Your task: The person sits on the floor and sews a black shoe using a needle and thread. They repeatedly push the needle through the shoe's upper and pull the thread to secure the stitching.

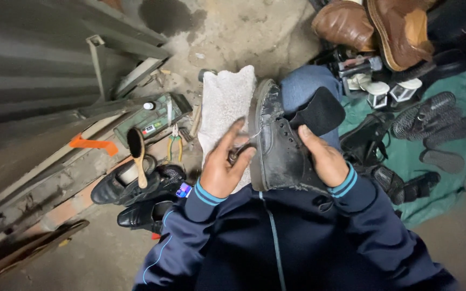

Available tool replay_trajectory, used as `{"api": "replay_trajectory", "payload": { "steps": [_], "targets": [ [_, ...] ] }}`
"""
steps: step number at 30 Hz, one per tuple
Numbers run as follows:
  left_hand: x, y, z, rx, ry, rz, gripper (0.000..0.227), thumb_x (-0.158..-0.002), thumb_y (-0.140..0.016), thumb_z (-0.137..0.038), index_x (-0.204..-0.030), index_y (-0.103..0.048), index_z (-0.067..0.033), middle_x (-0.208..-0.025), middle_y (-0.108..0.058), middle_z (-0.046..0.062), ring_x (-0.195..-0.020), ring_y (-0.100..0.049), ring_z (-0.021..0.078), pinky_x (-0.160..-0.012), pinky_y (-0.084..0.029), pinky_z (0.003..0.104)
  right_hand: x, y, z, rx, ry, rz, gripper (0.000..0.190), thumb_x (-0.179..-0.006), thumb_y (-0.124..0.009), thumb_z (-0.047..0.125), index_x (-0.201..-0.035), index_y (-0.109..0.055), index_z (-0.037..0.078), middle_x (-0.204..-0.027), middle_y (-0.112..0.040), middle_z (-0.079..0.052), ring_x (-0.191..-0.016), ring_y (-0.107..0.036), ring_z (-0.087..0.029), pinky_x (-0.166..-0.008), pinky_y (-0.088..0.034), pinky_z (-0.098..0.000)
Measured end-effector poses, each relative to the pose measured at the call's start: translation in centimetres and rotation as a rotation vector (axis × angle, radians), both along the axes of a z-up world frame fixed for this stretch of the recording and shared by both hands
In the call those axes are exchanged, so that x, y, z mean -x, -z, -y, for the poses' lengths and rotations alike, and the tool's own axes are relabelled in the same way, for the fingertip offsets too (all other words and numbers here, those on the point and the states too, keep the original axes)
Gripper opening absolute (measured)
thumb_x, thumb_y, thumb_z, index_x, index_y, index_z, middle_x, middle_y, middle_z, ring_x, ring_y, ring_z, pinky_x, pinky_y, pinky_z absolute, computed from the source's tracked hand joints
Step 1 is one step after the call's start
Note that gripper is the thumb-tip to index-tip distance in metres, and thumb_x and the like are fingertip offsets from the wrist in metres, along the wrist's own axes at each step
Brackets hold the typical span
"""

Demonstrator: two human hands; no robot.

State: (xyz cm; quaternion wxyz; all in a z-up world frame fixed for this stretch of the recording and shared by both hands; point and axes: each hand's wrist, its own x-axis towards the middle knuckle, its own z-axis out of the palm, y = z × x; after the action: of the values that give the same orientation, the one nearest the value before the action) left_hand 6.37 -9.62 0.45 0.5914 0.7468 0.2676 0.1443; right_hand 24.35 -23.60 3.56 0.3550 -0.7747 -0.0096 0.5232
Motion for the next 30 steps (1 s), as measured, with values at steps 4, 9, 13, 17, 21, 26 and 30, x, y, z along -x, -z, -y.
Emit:
{"api": "replay_trajectory", "payload": {
  "steps": [4,9,13,17,21,26,30],
  "targets": [
    [0.4,2.5,0.9,-0.094,-0.011,-0.064,0.044,-0.090,-0.078,-0.014,-0.132,-0.066,-0.0075,-0.082,-0.075,0.015,-0.078,-0.075,0.0319,-0.064,-0.059,0.043,0.4,5.0,5.0,-0.288,0.197,-0.057,0.047,-0.102,-0.054,0.025,-0.141,-0.062,0.000,-0.124,-0.070,-0.025,-0.121,-0.064,-0.036,-0.111,-0.048,-0.0532],
    [0.9,0.5,1.1,-0.142,-0.088,0.055,0.014,-0.093,-0.072,-0.011,-0.105,-0.078,-0.0128,-0.074,-0.075,0.009,-0.064,-0.073,0.0272,-0.056,-0.057,0.035,0.7,8.2,8.1,-0.469,-0.114,0.228,0.050,-0.094,-0.051,-0.013,-0.137,-0.069,0.007,-0.108,-0.078,-0.015,-0.095,-0.068,-0.019,-0.083,-0.060,-0.0414],
    [1.9,0.4,2.3,-0.224,-0.076,0.096,0.016,-0.094,-0.069,-0.011,-0.108,-0.077,-0.0154,-0.074,-0.076,0.011,-0.065,-0.073,0.0354,-0.056,-0.059,0.039,2.4,7.0,8.8,-0.360,-0.241,0.447,0.048,-0.092,-0.062,-0.011,-0.136,-0.070,0.006,-0.108,-0.076,-0.013,-0.090,-0.067,-0.017,-0.080,-0.060,-0.0408],
    [2.5,-0.8,3.3,-0.303,-0.073,0.134,0.016,-0.099,-0.063,-0.012,-0.110,-0.074,-0.0110,-0.069,-0.075,0.011,-0.061,-0.073,0.0308,-0.055,-0.060,0.037,3.5,2.9,7.1,-0.398,-0.329,0.621,0.050,-0.089,-0.064,-0.012,-0.135,-0.070,0.008,-0.101,-0.077,-0.015,-0.084,-0.072,-0.027,-0.074,-0.060,-0.0446],
    [2.3,-0.3,4.4,-0.397,-0.123,0.191,0.010,-0.095,-0.068,-0.011,-0.102,-0.074,-0.0085,-0.065,-0.071,0.014,-0.059,-0.071,0.0358,-0.052,-0.057,0.040,1.8,9.6,10.9,-0.512,-0.368,0.696,0.042,-0.094,-0.062,-0.010,-0.129,-0.073,0.009,-0.094,-0.075,-0.015,-0.081,-0.072,-0.030,-0.070,-0.061,-0.0442],
    [1.4,0.5,5.0,-0.436,-0.118,0.186,0.007,-0.096,-0.067,-0.009,-0.100,-0.073,-0.0073,-0.057,-0.066,0.014,-0.050,-0.066,0.0333,-0.049,-0.057,0.039,1.6,7.6,9.1,-0.653,-0.340,0.549,0.032,-0.089,-0.066,-0.009,-0.119,-0.073,0.002,-0.090,-0.076,-0.012,-0.079,-0.068,-0.028,-0.082,-0.061,-0.0422],
    [-0.4,1.1,4.3,-0.442,-0.063,0.149,0.007,-0.096,-0.066,-0.011,-0.091,-0.070,-0.0094,-0.053,-0.061,0.007,-0.046,-0.064,0.0270,-0.048,-0.055,0.033,0.4,8.9,9.8,-0.635,-0.371,0.595,0.030,-0.095,-0.056,-0.011,-0.120,-0.070,-0.005,-0.091,-0.073,-0.014,-0.089,-0.065,-0.022,-0.099,-0.055,-0.0379]
  ]
}}
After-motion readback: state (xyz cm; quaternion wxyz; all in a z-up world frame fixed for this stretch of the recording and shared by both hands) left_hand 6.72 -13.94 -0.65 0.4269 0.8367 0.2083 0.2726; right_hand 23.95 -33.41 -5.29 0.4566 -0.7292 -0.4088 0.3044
